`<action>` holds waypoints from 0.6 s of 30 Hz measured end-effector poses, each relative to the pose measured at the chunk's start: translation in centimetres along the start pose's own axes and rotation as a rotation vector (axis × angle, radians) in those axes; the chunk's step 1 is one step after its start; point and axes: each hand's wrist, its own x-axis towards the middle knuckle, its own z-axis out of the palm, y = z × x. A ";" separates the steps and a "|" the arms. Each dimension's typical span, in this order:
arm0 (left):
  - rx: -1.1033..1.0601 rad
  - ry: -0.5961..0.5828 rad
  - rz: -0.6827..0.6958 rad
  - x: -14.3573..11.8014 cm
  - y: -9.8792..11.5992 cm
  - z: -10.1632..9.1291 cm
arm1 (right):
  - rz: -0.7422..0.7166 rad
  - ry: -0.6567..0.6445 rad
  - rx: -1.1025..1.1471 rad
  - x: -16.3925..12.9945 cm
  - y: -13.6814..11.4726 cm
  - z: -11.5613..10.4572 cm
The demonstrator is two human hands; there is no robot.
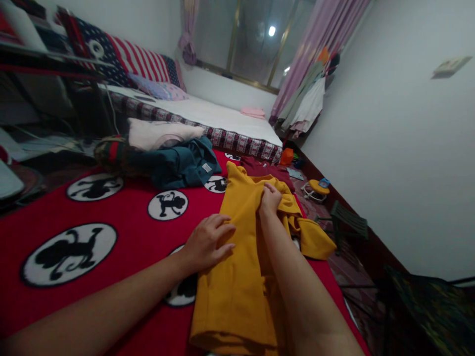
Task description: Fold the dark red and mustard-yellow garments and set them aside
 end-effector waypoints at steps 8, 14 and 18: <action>0.049 -0.079 -0.012 0.1 -0.2 0.2 | -0.044 0.080 -0.272 -3.1 -0.4 -1.3; -0.020 -0.006 -0.139 0.5 -0.4 -0.3 | -0.389 -0.106 -0.561 -10.9 -3.4 -4.1; -0.005 0.063 -0.236 0.9 -1.0 -0.4 | -0.382 -0.295 -0.658 -15.1 -3.4 -6.1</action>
